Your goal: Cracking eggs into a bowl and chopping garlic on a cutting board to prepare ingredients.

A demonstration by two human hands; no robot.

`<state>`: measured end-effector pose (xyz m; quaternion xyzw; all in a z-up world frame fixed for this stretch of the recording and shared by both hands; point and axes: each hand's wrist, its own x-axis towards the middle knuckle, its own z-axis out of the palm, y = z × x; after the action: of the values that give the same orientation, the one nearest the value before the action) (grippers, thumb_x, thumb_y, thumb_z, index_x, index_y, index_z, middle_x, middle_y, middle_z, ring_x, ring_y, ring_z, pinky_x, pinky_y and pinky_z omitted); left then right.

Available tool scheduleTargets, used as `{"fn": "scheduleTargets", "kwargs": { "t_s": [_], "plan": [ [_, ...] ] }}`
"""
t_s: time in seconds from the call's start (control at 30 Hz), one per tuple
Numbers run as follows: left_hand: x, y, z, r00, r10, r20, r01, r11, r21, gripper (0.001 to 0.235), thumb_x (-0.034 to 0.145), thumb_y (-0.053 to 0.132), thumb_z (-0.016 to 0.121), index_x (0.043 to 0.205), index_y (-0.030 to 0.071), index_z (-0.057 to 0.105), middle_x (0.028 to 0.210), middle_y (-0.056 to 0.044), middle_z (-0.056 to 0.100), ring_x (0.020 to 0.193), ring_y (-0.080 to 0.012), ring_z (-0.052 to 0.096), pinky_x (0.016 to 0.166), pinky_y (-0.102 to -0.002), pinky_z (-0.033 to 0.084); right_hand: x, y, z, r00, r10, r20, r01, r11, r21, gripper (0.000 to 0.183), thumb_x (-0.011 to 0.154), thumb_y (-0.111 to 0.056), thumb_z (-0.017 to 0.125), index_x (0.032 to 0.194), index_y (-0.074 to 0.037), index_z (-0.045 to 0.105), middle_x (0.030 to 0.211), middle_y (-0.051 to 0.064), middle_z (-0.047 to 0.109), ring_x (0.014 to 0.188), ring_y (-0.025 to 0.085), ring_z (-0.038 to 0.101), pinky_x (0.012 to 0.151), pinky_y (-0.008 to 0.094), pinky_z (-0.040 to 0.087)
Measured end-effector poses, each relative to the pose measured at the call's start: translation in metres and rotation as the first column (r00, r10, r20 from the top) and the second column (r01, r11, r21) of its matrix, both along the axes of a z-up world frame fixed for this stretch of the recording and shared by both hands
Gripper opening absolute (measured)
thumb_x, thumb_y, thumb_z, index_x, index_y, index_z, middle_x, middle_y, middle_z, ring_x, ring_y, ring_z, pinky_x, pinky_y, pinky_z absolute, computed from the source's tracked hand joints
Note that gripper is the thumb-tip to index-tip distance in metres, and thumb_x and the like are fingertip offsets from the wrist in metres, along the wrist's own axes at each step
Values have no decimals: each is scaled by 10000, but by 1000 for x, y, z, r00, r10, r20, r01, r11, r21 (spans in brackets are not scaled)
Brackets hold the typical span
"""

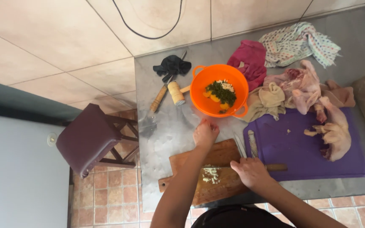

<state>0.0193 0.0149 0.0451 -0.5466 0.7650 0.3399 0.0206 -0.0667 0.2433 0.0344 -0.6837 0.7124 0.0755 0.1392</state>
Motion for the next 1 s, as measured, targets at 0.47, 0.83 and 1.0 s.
{"fn": "scheduleTargets", "kwargs": {
  "t_s": [0.47, 0.83, 1.0],
  "plan": [
    [168, 154, 9, 954, -151, -259, 9, 879, -477, 152, 727, 333, 830, 753, 324, 681, 728, 89, 653, 711, -190, 715, 610, -336, 585, 19, 28, 91, 697, -613, 373, 455, 780, 430, 422, 944, -515, 555, 1088, -143, 691, 1022, 225, 772, 1081, 435, 719, 869, 506, 570],
    [171, 177, 26, 874, -438, -209, 74, 546, -834, 275, 973, 232, 543, 1203, 223, 693, 1160, -35, 601, 1045, -277, 585, 804, -386, 461, 50, 46, 93, 499, -701, 510, 530, 712, 460, 308, 920, -384, 624, 1090, -135, 689, 721, 111, 770, 711, 268, 771, 613, 392, 600],
    [163, 181, 29, 898, -441, -15, 164, 366, -916, 573, 972, 160, 551, 1513, 340, 489, 1562, -110, 453, 1383, -378, 476, 998, -475, 439, 65, 51, 99, 357, -738, 572, 565, 658, 497, 292, 937, -296, 627, 1080, -45, 674, 639, 122, 705, 479, 222, 684, 395, 327, 553]
  ]
}}
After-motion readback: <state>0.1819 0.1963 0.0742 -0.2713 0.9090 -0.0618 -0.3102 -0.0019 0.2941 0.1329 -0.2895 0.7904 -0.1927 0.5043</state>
